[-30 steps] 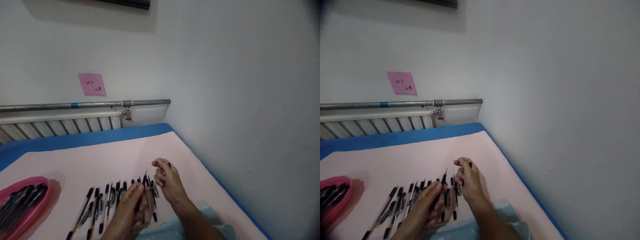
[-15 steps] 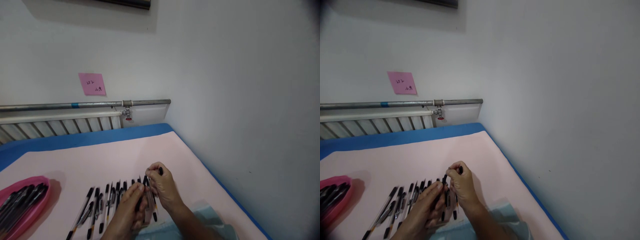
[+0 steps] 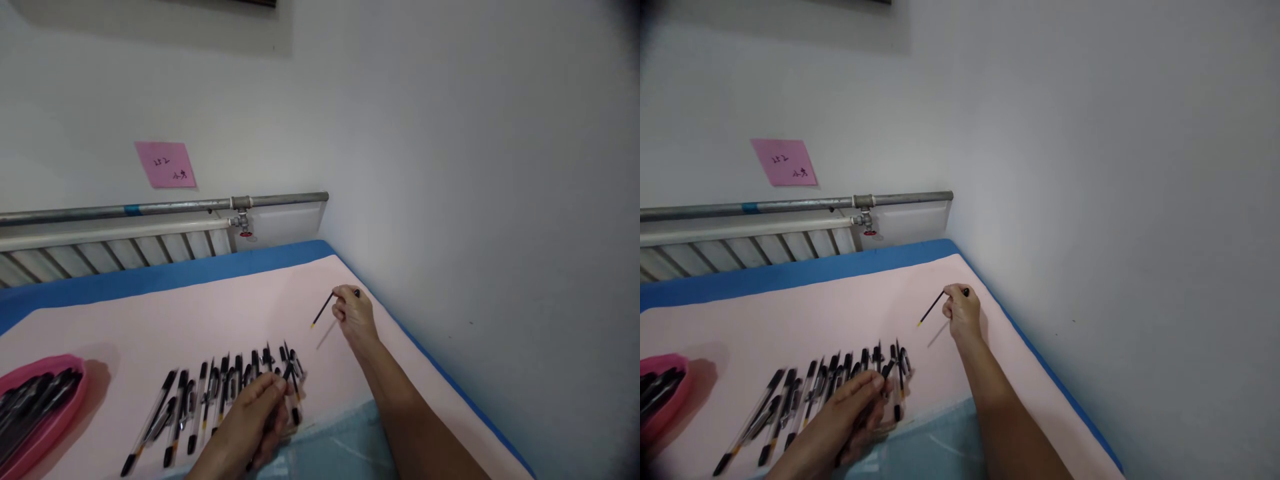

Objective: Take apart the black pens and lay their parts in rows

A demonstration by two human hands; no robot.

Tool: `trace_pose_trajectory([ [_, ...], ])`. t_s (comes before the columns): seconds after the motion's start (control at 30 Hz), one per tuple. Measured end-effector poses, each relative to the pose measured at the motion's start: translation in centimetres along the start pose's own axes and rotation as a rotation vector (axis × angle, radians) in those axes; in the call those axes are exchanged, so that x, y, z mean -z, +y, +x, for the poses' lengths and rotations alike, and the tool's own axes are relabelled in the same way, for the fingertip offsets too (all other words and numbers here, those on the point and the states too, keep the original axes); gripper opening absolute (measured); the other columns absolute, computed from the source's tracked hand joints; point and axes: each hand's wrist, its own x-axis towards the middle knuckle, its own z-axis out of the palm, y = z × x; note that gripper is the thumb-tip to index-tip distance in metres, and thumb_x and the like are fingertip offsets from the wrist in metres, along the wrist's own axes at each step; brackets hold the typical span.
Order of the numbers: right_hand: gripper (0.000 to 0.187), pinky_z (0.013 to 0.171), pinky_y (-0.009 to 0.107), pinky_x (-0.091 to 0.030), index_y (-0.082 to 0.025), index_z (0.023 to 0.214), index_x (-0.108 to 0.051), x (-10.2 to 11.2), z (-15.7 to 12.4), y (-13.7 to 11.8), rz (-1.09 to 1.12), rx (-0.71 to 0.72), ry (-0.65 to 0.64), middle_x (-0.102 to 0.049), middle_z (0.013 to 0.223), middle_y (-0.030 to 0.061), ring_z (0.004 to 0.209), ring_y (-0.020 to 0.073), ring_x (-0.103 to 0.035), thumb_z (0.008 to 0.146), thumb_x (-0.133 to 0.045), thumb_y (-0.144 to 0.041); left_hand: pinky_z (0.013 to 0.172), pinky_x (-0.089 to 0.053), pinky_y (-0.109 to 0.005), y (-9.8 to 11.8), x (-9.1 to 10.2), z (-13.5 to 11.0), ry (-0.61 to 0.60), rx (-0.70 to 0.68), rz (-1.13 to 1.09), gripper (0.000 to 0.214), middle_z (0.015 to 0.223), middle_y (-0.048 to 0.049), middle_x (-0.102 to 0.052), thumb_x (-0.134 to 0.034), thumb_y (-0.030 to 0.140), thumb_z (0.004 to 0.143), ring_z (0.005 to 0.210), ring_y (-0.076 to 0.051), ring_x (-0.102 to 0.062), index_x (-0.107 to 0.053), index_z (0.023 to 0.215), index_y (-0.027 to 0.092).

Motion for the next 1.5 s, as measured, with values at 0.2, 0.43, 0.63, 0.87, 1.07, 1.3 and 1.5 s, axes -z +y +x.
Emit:
trace_pose_trajectory([
  [0.2,0.018,0.032,0.018,-0.019,-0.02,0.06,-0.044,1.9,1.3,0.2,-0.158,-0.058,-0.067,-0.034,0.041,-0.0108,0.033,0.0036,-0.028,0.055,-0.061,-0.016,0.045,-0.032,-0.017,2.5,-1.1,0.2,0.171,-0.218,0.24,0.027,0.051,0.0046,-0.05,-0.064,0.041,0.069,0.047,-0.008,-0.045,-0.056,0.06,0.017],
  [0.43,0.012,0.034,0.019,-0.021,-0.021,0.06,-0.043,3.3,1.9,0.6,-0.354,-0.04,-0.118,-0.035,0.042,-0.0104,0.034,0.0056,-0.029,0.059,-0.055,-0.021,0.04,-0.03,-0.019,5.5,-4.9,4.4,0.215,-0.133,0.626,0.024,0.04,0.0075,-0.044,-0.059,0.03,0.076,0.037,-0.008,-0.041,-0.052,0.056,0.018],
  [0.63,0.01,0.043,0.021,-0.027,-0.019,0.058,-0.047,3.5,1.7,0.6,-0.628,0.004,-0.212,-0.042,0.047,-0.0073,0.045,0.008,-0.038,0.058,-0.056,-0.015,0.052,-0.048,-0.023,5.4,-6.0,8.4,0.244,0.106,0.876,0.022,0.072,0.0017,-0.06,-0.053,0.033,0.086,0.055,-0.007,-0.055,-0.058,0.089,0.012],
  [0.87,0.014,0.052,0.023,-0.03,-0.018,0.053,-0.048,2.2,0.4,1.9,-0.958,0.033,-0.366,-0.051,0.053,-0.0023,0.055,0.0118,-0.046,0.056,-0.057,-0.008,0.061,-0.052,-0.027,5.8,-7.1,9.0,0.24,0.27,1.109,0.025,0.083,-0.0018,-0.064,-0.052,0.035,0.086,0.067,-0.01,-0.061,-0.059,0.094,0.012],
  [1.07,0.006,0.051,0.022,-0.031,-0.018,0.065,-0.057,1.1,-0.4,3.4,-1.168,0.055,-0.447,-0.062,0.067,0.0028,0.061,0.014,-0.052,0.061,-0.058,-0.014,0.051,-0.047,-0.025,6.9,-7.0,6.6,0.298,0.169,1.268,0.025,0.063,0.0008,-0.062,-0.047,0.034,0.088,0.047,-0.01,-0.056,-0.059,0.087,0.012],
  [1.3,0.021,0.053,0.023,-0.034,-0.017,0.086,-0.064,0.6,-0.9,3.3,-1.359,0.058,-0.491,-0.069,0.084,0.0073,0.074,0.0188,-0.061,0.066,-0.055,-0.016,0.071,-0.044,-0.034,5.6,-5.7,3.9,0.32,-0.048,1.518,0.017,0.091,-0.0171,-0.069,-0.046,0.018,0.08,0.087,-0.027,-0.065,-0.062,0.083,0.014],
  [1.5,0.029,0.062,0.023,-0.04,-0.017,0.098,-0.063,0.3,-1.6,2.6,-1.457,0.088,-0.534,-0.069,0.095,0.0095,0.085,0.0205,-0.063,0.072,-0.053,-0.017,0.075,-0.044,-0.033,2.6,-6.5,1.6,0.27,-0.078,1.6,0.024,0.091,-0.0139,-0.07,-0.039,0.02,0.084,0.088,-0.026,-0.065,-0.059,0.097,0.016],
])
